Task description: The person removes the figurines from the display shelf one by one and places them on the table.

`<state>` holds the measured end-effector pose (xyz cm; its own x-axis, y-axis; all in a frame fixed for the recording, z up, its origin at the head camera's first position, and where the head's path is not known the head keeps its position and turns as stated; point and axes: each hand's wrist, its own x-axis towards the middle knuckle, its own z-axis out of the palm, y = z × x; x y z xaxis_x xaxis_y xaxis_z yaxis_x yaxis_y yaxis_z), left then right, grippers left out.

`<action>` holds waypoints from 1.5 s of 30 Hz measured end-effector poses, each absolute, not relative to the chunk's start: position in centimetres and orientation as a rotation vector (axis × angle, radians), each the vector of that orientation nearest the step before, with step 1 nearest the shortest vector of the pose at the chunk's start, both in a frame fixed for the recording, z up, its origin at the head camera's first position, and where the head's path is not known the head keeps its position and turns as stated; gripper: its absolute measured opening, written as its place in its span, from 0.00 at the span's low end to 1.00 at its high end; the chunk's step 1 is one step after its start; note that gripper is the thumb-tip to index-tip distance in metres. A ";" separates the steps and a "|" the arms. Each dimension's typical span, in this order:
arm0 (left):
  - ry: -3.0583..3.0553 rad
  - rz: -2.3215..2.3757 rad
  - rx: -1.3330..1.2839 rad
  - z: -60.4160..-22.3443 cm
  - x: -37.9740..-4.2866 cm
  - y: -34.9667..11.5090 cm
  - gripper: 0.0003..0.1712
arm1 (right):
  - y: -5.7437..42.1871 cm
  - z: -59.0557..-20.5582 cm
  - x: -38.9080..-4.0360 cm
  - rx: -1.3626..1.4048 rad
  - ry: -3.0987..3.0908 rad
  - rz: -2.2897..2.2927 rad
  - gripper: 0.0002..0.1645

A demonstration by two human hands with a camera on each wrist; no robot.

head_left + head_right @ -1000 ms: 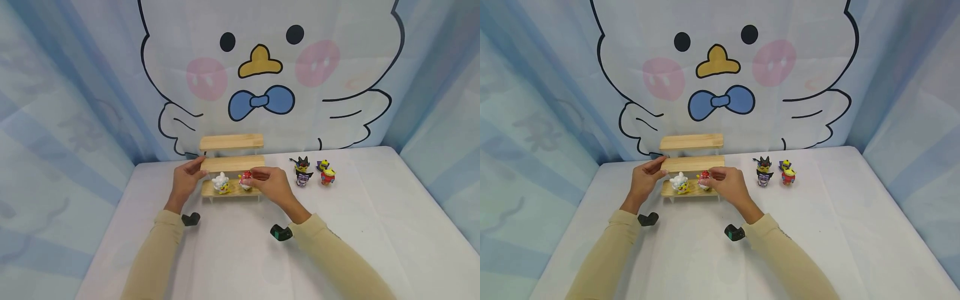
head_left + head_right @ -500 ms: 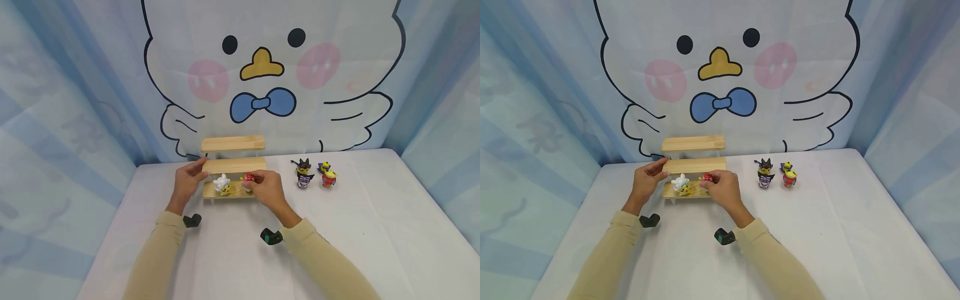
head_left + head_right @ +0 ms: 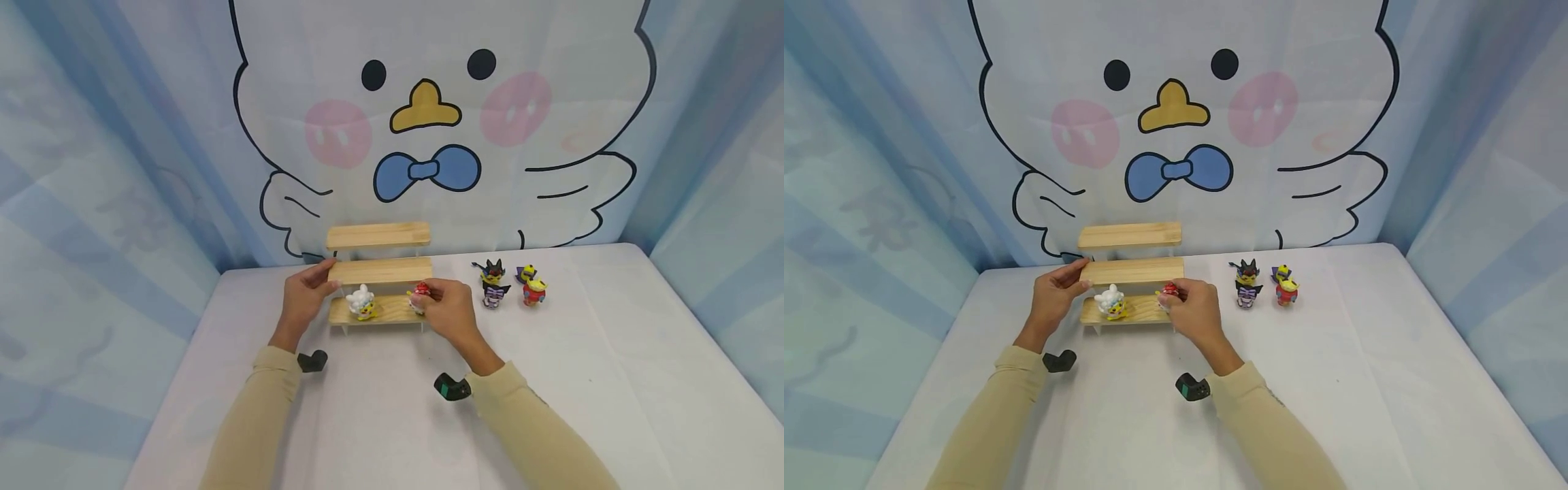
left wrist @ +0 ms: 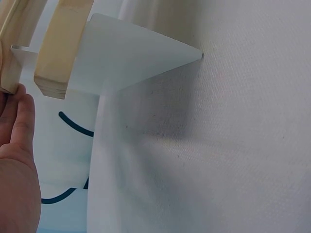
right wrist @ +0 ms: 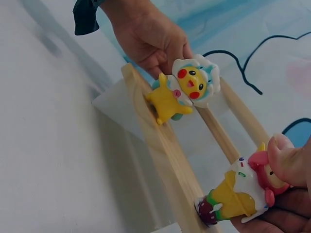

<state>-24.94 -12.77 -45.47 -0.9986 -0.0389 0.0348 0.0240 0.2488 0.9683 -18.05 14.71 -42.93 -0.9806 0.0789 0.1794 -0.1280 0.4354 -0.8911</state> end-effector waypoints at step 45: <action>-2.404 -1.938 -0.038 -45.6 -25.2 -12.9 0.29 | 23.2 -42.2 -16.5 -0.094 -2.513 1.403 0.17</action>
<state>-25.17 -12.85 -45.63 -0.9982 -0.0148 0.0576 0.0532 0.2127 0.9757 -16.50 23.18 -42.21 -0.9639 0.1821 0.1942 -0.0698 0.5312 -0.8444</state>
